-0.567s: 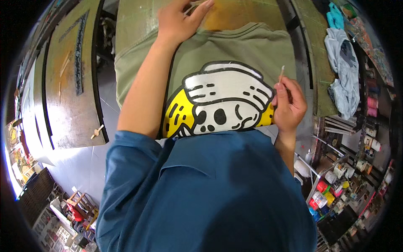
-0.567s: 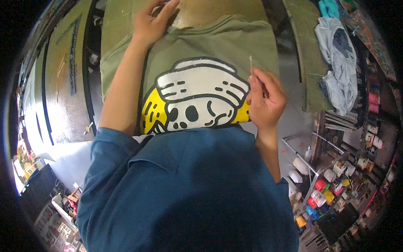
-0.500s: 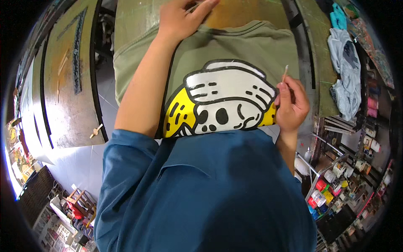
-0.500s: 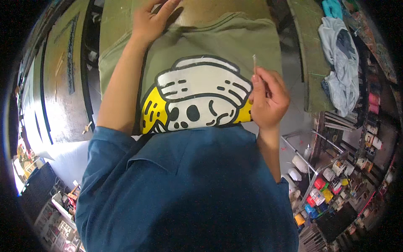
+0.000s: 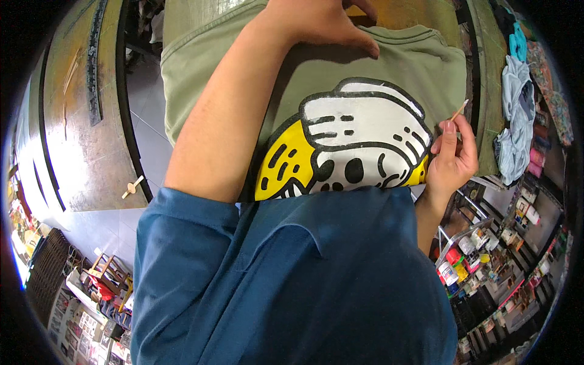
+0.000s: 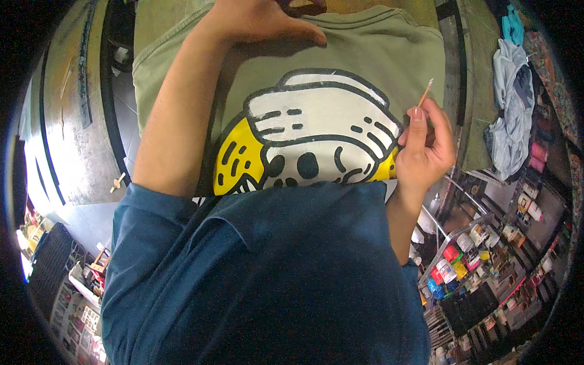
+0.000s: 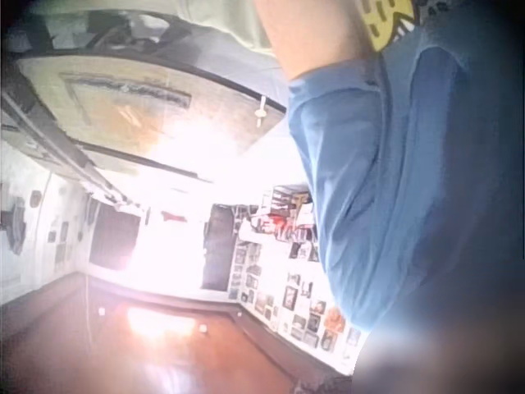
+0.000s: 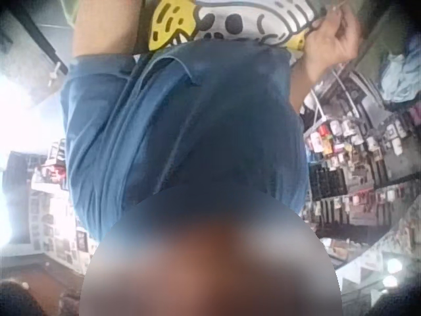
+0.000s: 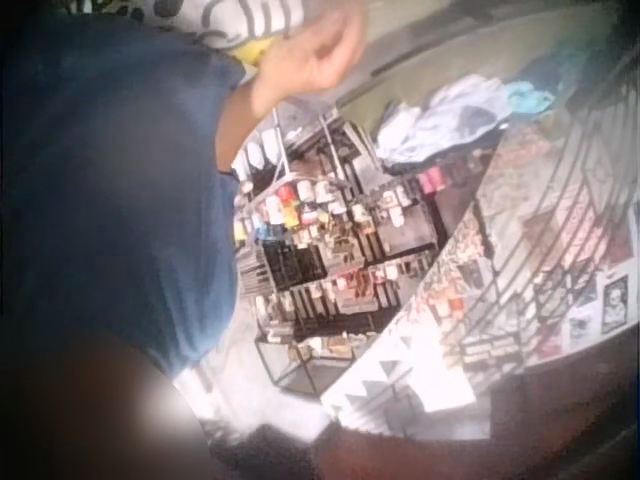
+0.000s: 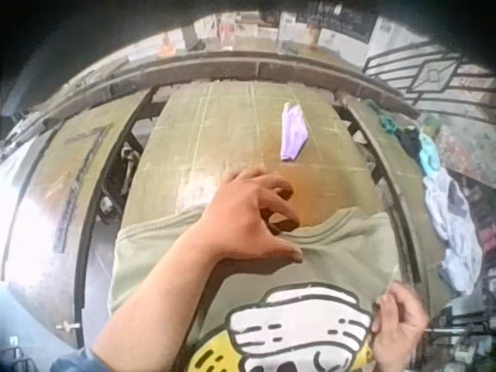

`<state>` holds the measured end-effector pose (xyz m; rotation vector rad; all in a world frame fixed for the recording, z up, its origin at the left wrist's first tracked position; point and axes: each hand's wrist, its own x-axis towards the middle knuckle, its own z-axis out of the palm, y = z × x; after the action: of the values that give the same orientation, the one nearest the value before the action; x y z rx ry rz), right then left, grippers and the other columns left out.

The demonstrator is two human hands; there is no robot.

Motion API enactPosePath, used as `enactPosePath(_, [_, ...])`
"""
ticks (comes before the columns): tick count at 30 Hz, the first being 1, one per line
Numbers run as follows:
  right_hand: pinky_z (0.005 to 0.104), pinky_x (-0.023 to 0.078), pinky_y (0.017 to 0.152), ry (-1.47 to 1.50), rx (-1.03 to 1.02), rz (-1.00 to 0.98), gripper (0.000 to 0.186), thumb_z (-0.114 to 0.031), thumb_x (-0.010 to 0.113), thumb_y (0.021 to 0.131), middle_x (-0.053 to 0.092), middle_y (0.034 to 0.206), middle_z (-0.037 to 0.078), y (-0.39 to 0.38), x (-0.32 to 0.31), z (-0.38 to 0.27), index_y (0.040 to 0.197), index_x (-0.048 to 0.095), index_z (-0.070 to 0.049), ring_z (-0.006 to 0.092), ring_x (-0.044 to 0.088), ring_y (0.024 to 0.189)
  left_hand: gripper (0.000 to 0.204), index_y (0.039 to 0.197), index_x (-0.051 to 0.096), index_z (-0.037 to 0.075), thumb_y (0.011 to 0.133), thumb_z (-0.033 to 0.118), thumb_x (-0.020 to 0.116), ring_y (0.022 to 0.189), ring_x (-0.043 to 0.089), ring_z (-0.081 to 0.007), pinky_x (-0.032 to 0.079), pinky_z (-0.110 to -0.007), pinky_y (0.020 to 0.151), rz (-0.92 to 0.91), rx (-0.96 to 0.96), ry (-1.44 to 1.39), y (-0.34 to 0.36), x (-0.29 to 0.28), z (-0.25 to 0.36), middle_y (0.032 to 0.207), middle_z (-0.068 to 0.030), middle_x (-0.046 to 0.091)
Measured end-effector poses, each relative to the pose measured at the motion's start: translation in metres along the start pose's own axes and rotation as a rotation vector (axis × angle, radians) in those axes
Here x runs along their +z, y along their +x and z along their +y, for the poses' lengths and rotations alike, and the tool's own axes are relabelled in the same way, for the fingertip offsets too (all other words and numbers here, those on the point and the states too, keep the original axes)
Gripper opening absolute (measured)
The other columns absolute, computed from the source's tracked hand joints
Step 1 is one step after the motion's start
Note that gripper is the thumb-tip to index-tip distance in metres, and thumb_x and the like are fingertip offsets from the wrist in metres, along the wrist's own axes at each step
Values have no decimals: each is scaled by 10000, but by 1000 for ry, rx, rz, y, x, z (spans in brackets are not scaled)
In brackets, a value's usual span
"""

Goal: The person uses a small stick to apply white paint to a cartoon character design on a green t-shirt. They repeatedly dip the stick into a container of white paint and carefully fill in the design areas.

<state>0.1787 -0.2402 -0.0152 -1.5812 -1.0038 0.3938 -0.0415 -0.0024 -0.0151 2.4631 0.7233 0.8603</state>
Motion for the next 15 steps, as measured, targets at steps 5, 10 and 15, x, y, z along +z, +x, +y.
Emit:
enactPosePath(5, [200, 395, 497, -201, -98, -28, 162, 9, 687, 944, 688, 925, 76, -1, 8, -5, 1098, 714, 53, 55, 522, 582, 315, 847, 811, 168, 627, 384, 875, 1214, 565, -298, 372, -455, 1056, -157, -27, -107, 0, -7, 5, 1220, -73, 692])
enactPosePath(10, [196, 415, 525, -248, -152, -47, 181, -1, 670, 965, 686, 944, 82, -4, 8, -11, 1131, 691, 68, 55, 544, 622, 248, 825, 799, 150, 679, 344, 852, 1240, 546, -276, 352, -446, 1063, -118, 37, -108, -2, 2, 2, 1217, -63, 692])
enactPosePath(15, [206, 455, 566, -184, -186, -49, 172, 23, 670, 958, 687, 985, 106, -3, 9, -10, 1119, 696, 77, 79, 578, 663, 188, 780, 781, 150, 716, 317, 837, 1229, 553, -267, 347, -437, 1060, -160, -56, -179, 2, -1, 8, 1211, -65, 692])
